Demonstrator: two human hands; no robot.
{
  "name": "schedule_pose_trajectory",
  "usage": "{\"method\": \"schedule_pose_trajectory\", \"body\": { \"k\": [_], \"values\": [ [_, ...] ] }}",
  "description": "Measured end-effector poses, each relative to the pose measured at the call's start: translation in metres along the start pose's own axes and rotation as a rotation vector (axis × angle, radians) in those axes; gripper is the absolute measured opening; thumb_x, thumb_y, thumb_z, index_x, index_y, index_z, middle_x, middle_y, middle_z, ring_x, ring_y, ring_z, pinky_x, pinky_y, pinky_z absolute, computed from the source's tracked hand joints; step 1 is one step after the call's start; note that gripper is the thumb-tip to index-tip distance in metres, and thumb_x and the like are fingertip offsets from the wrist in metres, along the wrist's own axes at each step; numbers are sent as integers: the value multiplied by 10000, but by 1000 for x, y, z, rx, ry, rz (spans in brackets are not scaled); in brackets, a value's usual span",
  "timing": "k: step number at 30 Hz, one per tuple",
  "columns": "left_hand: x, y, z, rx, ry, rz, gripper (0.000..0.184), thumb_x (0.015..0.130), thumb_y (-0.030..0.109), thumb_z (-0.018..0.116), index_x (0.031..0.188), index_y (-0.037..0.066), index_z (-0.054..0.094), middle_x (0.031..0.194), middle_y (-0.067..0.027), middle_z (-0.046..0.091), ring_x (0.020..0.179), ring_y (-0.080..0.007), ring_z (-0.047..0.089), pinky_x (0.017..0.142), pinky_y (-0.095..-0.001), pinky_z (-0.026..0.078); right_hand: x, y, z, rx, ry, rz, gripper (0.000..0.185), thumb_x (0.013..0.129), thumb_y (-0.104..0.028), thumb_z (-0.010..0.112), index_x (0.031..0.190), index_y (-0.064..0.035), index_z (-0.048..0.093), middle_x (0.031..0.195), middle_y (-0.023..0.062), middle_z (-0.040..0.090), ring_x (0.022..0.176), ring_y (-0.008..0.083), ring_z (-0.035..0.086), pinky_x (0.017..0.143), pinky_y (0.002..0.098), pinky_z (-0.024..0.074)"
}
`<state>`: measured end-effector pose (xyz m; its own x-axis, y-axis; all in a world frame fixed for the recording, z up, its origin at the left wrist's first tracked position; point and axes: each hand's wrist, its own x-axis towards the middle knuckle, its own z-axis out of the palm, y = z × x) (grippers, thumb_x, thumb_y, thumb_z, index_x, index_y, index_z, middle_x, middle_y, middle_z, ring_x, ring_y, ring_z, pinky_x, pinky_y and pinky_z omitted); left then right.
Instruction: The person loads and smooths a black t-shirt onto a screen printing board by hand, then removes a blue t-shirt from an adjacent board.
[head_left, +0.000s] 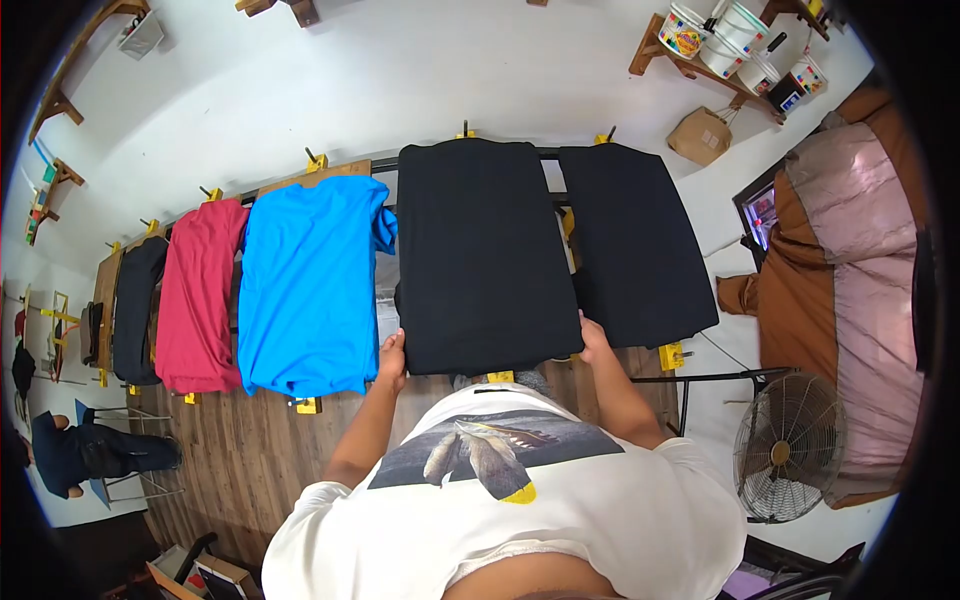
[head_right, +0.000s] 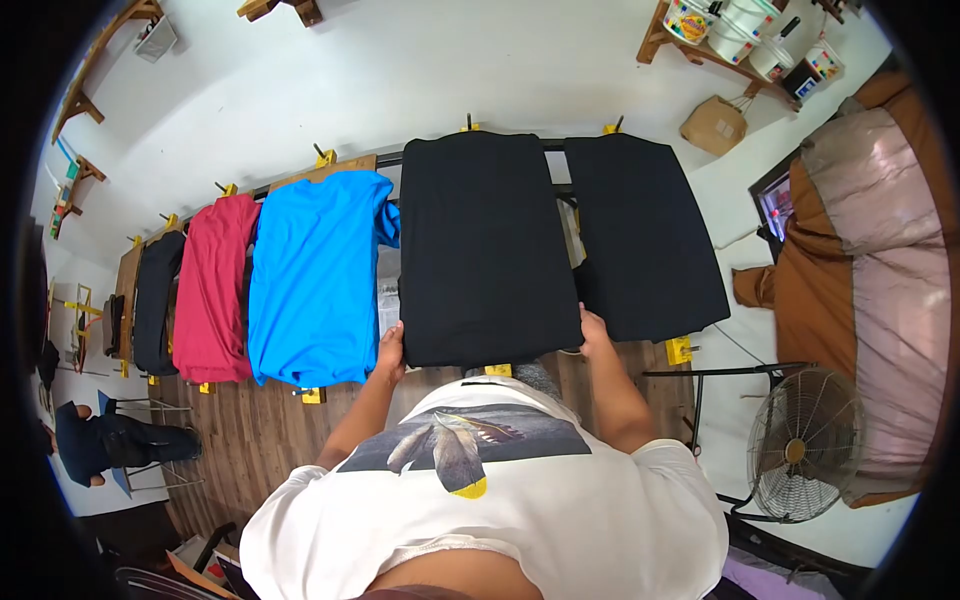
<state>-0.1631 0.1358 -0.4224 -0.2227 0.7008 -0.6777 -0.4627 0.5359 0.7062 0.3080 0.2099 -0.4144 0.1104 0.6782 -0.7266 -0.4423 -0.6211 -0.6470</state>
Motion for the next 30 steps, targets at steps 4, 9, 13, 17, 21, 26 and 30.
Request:
{"method": "schedule_pose_trajectory", "body": {
  "k": [4, 9, 13, 17, 21, 26, 30],
  "values": [
    [8, -11, 4, 238, 219, 302, 329, 1100, 361, 607, 1002, 50, 647, 946, -36, 696, 858, -145, 602, 816, -339, 494, 14, 5, -6, -462, 264, -236, 484, 1127, -388, 531, 1264, 51, 682, 1184, 130, 741, 1043, 225, 690, 959, 388, 528],
    [18, -22, 11, 467, 490, 577, 322, 1069, 316, 643, 990, 5, 635, 878, -130, 689, 788, -228, 622, 778, -389, 509, 43, 9, -16, -463, 312, -355, 535, 1122, -427, 528, 1226, 68, 703, 1155, 144, 748, 1048, 226, 686, 952, 387, 529],
    [14, -21, 15, 502, 542, 605, 349, 1064, 338, 636, 990, -4, 635, 882, -171, 695, 814, -286, 656, 787, -425, 514, 20, -9, -1, -308, 322, -229, 557, 1095, -467, 562, 1178, 59, 725, 1093, 144, 760, 997, 236, 695, 919, 390, 535],
    [15, -15, 8, 653, 529, 607, 435, 1070, 403, 607, 945, -12, 655, 868, -204, 710, 810, -321, 680, 768, -454, 518, 0, -24, 5, -445, 215, -235, 557, 1065, -483, 624, 1172, 53, 730, 1052, 124, 761, 962, 198, 691, 886, 372, 550],
    [6, -5, 11, 638, 463, 527, 506, 1046, 472, 629, 904, -11, 674, 842, -231, 719, 770, -380, 677, 739, -488, 514, 13, -16, -1, -361, 149, -322, 495, 1064, -418, 656, 1193, 57, 712, 1062, 110, 755, 958, 181, 681, 885, 354, 549],
    [-1, 4, 11, 712, 388, 632, 547, 1040, 495, 639, 922, -38, 679, 797, -243, 698, 733, -367, 669, 706, -461, 511, 29, -8, -4, -389, 163, -391, 461, 1073, -374, 652, 1238, 55, 671, 1097, 107, 743, 980, 179, 674, 903, 350, 541],
    [-14, 16, 23, 1036, 523, 736, 507, 1063, 467, 592, 936, -23, 620, 830, -278, 713, 766, -475, 695, 682, -552, 520, 28, -9, 1, -549, 257, -463, 432, 1087, -359, 615, 1248, 41, 643, 1136, 153, 745, 1050, 235, 697, 954, 366, 539]
  ]
}}
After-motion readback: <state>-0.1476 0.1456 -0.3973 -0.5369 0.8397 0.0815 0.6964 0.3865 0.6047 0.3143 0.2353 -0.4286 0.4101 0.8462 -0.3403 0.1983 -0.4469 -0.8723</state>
